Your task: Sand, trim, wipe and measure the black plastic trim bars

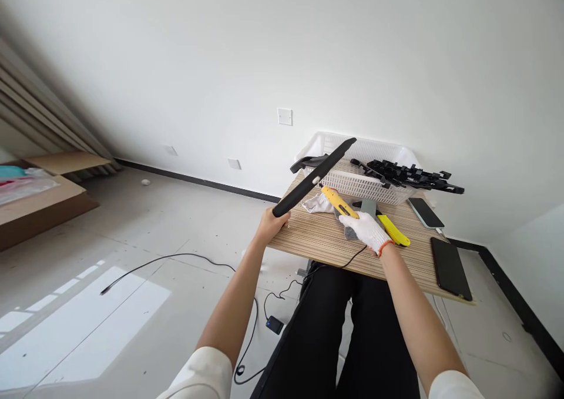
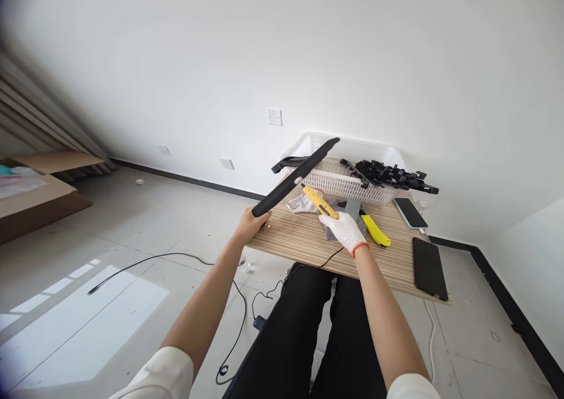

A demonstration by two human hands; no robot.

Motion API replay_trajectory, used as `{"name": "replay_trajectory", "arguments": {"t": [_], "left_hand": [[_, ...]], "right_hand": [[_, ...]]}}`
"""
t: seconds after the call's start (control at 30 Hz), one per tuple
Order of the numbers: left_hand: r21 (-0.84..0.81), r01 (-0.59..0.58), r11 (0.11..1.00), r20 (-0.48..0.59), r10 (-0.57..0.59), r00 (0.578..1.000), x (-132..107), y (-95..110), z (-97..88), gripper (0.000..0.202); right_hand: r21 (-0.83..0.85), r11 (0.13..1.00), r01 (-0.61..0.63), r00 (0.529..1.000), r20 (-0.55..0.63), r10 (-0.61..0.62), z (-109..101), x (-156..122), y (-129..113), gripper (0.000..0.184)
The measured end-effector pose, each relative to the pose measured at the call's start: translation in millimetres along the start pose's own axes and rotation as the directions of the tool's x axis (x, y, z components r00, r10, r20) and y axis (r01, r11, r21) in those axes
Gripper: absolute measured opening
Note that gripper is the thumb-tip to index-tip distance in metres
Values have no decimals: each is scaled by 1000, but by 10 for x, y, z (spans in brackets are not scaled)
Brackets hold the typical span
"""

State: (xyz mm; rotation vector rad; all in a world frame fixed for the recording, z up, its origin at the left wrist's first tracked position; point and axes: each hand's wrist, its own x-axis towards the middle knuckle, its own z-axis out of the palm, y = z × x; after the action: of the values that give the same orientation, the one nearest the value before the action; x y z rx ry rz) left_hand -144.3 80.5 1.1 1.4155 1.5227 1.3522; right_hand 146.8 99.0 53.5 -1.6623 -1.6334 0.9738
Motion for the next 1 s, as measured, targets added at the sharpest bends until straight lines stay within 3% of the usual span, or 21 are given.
{"name": "replay_trajectory", "arguments": {"t": [0.33,0.63,0.9,1.0], "left_hand": [[0,-9,1000,10,9,1000,-19,24,-10,18],[-28,10,1000,16,-9,1000,-16,14,-9,17],[-42,9,999,30,-8,1000,-16,17,-20,13],[-46,13,999,26,-12,1000,-12,10,-21,15]], "right_hand": [[-56,996,75,994,79,-70,140,-289,72,46],[-93,991,94,989,127,-81,352,-363,24,44],[-119,990,74,991,118,-60,480,-453,-39,47],[-128,991,41,998,56,-34,517,-458,-59,54]]}}
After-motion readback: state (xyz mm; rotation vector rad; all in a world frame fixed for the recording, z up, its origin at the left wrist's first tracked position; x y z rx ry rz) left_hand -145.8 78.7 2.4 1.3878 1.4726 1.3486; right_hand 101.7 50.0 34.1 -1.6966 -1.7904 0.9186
